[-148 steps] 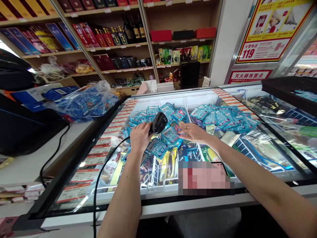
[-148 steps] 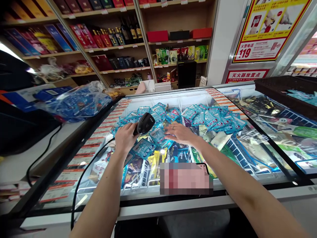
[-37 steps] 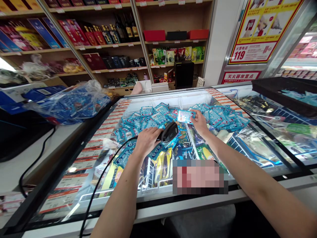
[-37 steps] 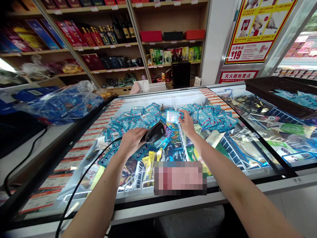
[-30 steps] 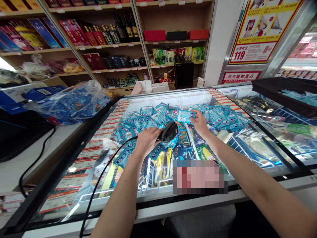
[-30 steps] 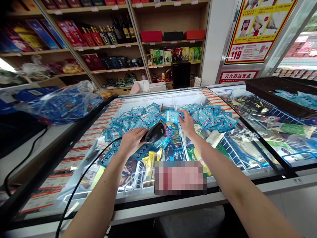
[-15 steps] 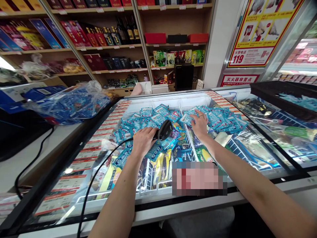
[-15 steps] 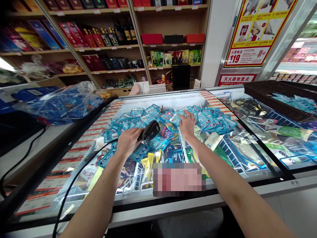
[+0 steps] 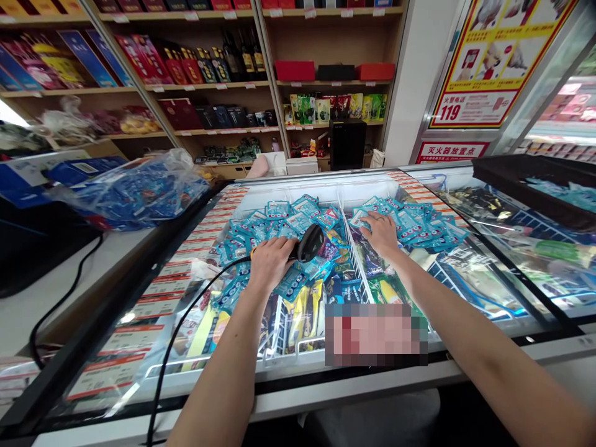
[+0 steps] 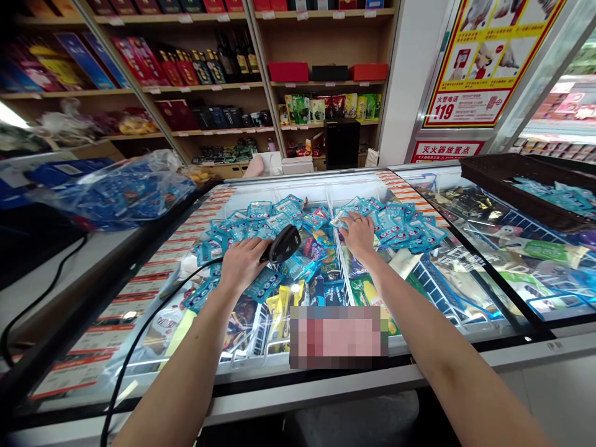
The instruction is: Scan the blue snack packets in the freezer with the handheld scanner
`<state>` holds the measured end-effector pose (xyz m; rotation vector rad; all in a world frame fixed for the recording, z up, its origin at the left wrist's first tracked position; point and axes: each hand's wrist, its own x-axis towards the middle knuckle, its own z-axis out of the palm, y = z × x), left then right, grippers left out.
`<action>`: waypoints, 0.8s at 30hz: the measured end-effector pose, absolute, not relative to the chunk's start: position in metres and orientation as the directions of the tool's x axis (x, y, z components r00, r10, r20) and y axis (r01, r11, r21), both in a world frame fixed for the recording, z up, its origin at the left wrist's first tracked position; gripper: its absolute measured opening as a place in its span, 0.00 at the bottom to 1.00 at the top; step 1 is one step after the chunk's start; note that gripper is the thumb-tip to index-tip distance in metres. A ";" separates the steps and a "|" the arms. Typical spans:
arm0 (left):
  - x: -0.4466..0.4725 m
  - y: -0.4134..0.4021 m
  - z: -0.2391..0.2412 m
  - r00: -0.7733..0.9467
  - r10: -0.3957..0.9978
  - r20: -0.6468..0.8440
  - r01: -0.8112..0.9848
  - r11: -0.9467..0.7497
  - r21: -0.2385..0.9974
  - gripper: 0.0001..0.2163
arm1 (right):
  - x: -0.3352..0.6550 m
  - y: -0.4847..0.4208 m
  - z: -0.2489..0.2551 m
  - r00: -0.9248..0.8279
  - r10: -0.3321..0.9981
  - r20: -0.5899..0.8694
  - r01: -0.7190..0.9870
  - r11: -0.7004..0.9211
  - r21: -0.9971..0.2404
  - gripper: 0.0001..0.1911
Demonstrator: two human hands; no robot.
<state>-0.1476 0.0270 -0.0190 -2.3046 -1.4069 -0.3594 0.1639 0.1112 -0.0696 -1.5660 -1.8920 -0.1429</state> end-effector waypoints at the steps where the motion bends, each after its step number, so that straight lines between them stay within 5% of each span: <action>1: -0.148 0.027 -0.019 0.458 0.783 0.421 0.889 -0.404 -0.216 0.17 | 0.169 0.113 -0.070 -0.054 0.837 0.544 0.908 0.268 -0.322 0.14; 8: -0.146 0.026 -0.017 0.451 0.789 0.418 0.892 -0.399 -0.211 0.18 | 0.184 0.112 -0.069 -0.049 0.786 0.616 0.905 0.296 -0.305 0.17; 18: -0.154 0.027 -0.015 0.387 0.800 0.459 0.922 -0.332 -0.199 0.18 | 0.127 0.109 -0.057 -0.447 0.734 0.511 0.710 0.639 -0.297 0.21; 24: -0.167 0.029 -0.015 0.203 0.794 0.574 0.979 -0.176 -0.102 0.18 | 0.086 0.125 -0.058 -0.644 0.635 0.426 0.631 0.756 -0.173 0.24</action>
